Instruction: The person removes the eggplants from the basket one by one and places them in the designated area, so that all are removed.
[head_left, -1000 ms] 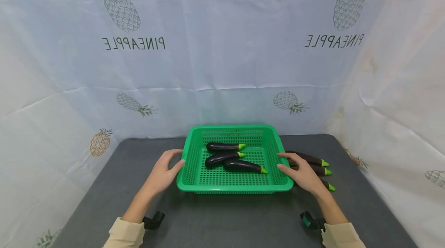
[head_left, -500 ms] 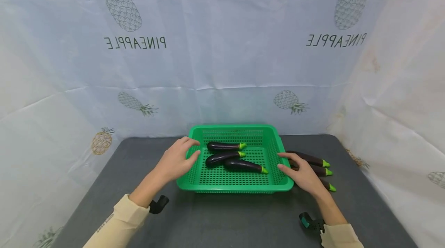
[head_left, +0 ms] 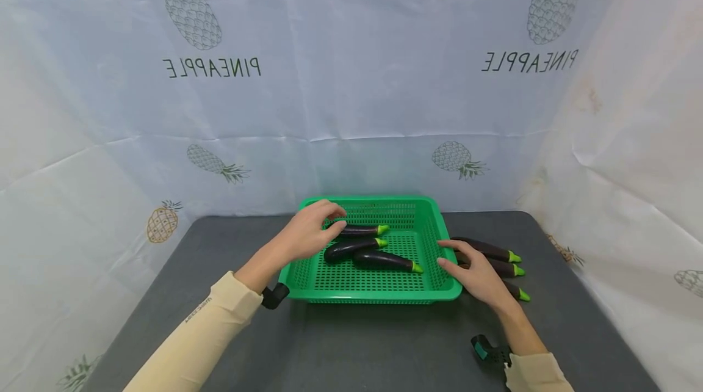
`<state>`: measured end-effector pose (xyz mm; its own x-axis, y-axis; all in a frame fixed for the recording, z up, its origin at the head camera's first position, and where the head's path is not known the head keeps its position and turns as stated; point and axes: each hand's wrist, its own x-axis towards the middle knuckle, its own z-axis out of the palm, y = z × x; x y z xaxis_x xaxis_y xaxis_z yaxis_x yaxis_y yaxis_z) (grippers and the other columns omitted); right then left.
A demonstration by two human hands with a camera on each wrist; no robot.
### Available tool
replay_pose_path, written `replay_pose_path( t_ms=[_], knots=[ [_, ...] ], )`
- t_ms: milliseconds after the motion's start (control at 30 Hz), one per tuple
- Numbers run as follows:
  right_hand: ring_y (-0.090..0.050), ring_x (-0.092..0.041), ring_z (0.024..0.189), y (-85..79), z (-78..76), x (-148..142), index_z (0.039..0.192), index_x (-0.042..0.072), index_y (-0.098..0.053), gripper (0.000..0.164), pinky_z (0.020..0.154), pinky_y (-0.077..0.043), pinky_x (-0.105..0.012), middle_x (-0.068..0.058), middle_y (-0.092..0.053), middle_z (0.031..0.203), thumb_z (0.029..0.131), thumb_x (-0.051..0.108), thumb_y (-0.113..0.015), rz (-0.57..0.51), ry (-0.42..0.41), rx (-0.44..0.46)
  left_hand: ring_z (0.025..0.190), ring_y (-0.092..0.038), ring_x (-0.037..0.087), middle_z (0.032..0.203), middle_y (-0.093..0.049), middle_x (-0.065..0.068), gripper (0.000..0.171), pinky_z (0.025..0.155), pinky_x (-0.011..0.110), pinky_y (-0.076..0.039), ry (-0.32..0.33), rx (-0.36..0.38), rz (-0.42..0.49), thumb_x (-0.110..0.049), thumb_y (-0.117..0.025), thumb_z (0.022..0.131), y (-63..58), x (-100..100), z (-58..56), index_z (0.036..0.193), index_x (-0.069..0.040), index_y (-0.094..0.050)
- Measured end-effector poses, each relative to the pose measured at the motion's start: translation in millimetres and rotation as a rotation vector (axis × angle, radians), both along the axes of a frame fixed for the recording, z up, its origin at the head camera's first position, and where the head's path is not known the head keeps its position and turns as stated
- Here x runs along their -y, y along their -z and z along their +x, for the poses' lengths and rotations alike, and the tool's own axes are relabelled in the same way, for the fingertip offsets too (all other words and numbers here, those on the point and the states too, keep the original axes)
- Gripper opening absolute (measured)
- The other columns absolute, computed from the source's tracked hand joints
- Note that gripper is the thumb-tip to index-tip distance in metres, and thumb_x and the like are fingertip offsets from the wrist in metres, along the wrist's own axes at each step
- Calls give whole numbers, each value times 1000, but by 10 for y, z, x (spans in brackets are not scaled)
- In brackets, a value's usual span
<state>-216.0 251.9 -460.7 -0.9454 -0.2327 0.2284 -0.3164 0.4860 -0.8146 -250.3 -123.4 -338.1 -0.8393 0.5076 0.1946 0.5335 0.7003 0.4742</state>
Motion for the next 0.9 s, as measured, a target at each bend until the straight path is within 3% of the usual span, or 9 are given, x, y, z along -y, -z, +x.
replay_pose_path(
  t_ms=[167,300,533,900],
  knots=[
    [-59,-31,118,-16,-15,4,146,12,-54,47,87,-54,-37,-15,-50,148,103,27,-64,-11,-6,7,117,-60,24,127,-63,7,31,96,44,-51,49,60,-17,-28,-54,107,22,-101,-183,131,-11,-65],
    [-60,-32,117,-16,-3,7,146,11,-53,47,86,-54,-37,-15,-50,147,103,27,-64,-7,-2,12,118,-60,22,128,-63,4,31,97,44,-51,70,120,-8,-28,-54,107,101,-189,-317,131,-12,-64],
    [-61,-29,113,-22,15,14,146,10,-53,48,82,-54,-33,-15,-51,147,102,28,-65,-21,2,28,117,-60,23,126,-63,6,31,96,44,-51,65,182,-75,-28,-53,108,223,-377,-518,132,-13,-63],
    [-59,-31,116,-4,6,7,146,13,-54,49,81,-54,-34,-15,-49,149,101,28,-67,-45,4,44,107,-62,22,119,-65,6,30,90,43,-52,144,285,-81,-30,-54,107,459,-713,-736,129,-13,-65]
  ],
)
